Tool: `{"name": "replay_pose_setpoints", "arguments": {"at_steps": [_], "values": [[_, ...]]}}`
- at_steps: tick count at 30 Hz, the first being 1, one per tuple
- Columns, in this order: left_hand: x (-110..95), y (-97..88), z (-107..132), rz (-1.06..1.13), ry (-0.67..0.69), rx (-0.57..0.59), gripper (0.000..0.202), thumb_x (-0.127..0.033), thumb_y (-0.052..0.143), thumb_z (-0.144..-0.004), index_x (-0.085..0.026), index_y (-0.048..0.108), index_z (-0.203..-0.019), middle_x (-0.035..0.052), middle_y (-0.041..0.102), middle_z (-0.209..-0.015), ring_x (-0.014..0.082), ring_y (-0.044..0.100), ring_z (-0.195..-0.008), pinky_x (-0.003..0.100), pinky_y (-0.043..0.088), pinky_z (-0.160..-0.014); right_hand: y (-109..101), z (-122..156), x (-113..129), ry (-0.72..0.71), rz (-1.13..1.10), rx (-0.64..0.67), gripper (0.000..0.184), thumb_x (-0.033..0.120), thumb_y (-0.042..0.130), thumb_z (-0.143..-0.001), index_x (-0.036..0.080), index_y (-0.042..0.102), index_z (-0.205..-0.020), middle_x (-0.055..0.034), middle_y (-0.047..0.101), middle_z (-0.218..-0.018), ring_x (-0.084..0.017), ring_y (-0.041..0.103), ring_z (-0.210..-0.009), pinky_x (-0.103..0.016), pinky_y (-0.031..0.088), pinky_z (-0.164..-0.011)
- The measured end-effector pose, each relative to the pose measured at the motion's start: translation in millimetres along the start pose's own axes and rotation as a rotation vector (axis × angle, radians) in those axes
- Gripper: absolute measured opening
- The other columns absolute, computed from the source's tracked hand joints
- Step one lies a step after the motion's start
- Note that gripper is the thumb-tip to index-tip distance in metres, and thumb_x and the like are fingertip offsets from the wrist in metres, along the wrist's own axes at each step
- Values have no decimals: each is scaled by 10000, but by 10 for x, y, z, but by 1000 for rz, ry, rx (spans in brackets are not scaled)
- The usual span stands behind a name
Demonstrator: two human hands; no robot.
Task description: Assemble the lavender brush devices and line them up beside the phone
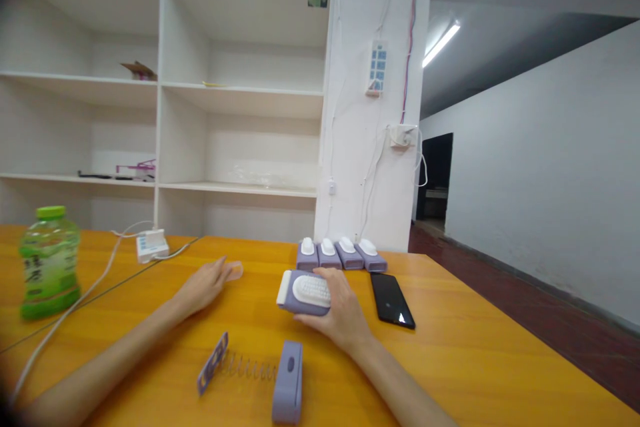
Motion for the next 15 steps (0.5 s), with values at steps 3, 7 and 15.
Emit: {"name": "replay_pose_setpoints", "arguments": {"at_steps": [3,7,15], "values": [[-45,68,5,-30,-14,29,381,-330,383,-966,-110,681,-1055,239,713,-1156,360,645,-1130,433,451,-942,90,16,14,36,-9,66,794,520,839,-699,255,460,-1345,-98,577,-1290,-320,558,-1204,-496,467,-1039],[-342,130,128,26,44,70,299,-276,461,-918,-162,711,-1037,159,762,-1030,300,696,-1000,349,467,-861,220,57,-22,97,-2,152,881,544,840,-682,256,427,-1404,-106,568,-1346,-330,541,-1246,-512,444,-1063],[-795,340,272,251,143,59,325,-424,626,-843,-200,647,-1076,140,677,-1146,324,595,-1126,428,395,-1008,338,48,-90,194,-3,182,900,552,854,-656,274,444,-1408,-103,587,-1354,-349,551,-1235,-533,430,-1043]]}}
Point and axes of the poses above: each hand's wrist, its own z-axis away from the middle knuckle, its own y-axis out of the palm, x = y × z, the point moved 7 cm from there along -z, towards the middle knuckle
